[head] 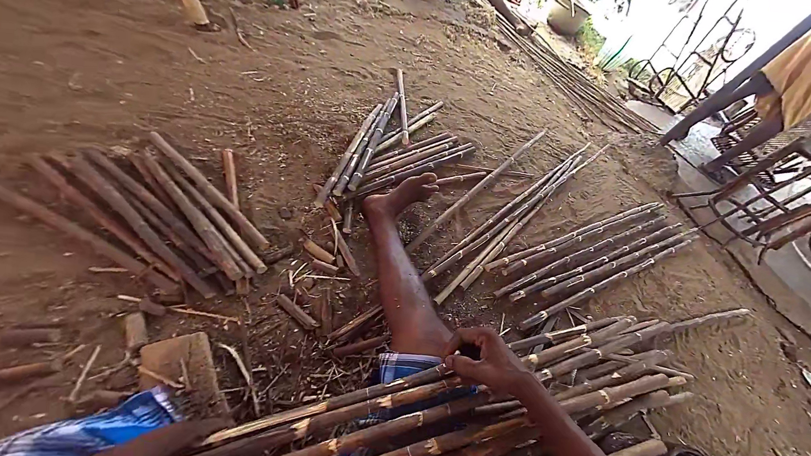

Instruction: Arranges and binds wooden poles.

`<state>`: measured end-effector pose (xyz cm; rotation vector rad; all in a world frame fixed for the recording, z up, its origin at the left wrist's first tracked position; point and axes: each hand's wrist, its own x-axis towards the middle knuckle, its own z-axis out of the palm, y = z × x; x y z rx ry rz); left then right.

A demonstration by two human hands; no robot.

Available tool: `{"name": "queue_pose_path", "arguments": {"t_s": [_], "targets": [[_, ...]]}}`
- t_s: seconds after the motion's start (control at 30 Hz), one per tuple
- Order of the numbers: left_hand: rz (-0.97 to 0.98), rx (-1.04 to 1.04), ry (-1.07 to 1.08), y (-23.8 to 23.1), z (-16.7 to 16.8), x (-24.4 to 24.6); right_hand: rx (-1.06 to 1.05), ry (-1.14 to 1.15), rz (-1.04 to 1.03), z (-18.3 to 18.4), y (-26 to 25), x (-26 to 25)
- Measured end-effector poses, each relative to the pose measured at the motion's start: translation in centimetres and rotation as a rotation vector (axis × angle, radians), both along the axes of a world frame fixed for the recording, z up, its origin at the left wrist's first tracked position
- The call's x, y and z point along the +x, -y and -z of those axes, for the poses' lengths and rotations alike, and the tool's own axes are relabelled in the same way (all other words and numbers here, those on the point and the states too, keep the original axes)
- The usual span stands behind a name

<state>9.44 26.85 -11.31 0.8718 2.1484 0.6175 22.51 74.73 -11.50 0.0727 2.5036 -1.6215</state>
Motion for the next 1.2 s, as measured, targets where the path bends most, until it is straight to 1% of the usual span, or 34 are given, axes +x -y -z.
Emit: {"name": "queue_pose_path", "arguments": {"t_s": [0.1,0.17,0.37,0.5,0.63,0.77,0.8,0.87,0.93,1.0,1.1,1.13,1.2], "targets": [[-0.014,0.034,0.038,1.4,3.9,-2.7,0.018,-0.018,-0.015,1.0,-0.3,-0.6],[-0.038,0.013,0.061,1.0,4.7,-3.9,0.042,-0.057,-0.026,1.4,-0.2,-0.7],[-0.020,-0.026,0.112,-0.4,4.0,-5.9,0.147,-0.131,-0.085,2.1,0.1,-0.5],[0.047,-0.065,-0.013,-1.2,4.4,-5.7,0.147,-0.165,-0.089,2.2,0.3,-0.4],[0.057,-0.142,-0.019,-1.9,4.3,-5.8,0.149,-0.195,-0.132,2.4,0.3,-0.5],[0.057,-0.204,-0.016,-2.9,4.3,-6.5,0.203,-0.211,-0.211,2.5,0.4,-0.7],[0.053,-0.196,-0.015,-3.0,4.3,-6.8,0.194,-0.204,-0.202,2.5,0.4,-0.8],[0.041,-0.152,-0.015,-2.7,4.4,-6.9,0.089,-0.195,-0.095,2.6,0.0,-1.1],[0.035,-0.076,0.049,-2.5,4.4,-6.5,-0.022,-0.163,0.044,2.5,-1.0,-1.4],[0.034,-0.004,0.144,-2.5,4.2,-5.6,-0.056,-0.144,0.103,2.4,-1.4,-1.3],[-0.010,0.065,0.303,-3.1,3.5,-5.3,-0.019,-0.146,0.093,2.0,0.4,-1.4],[-0.021,0.065,0.305,-3.2,3.3,-5.5,-0.001,-0.143,0.070,1.9,1.4,-1.6],[0.015,0.037,0.178,-3.6,2.8,-5.8,0.012,-0.148,-0.006,1.9,3.6,-2.3]]}}
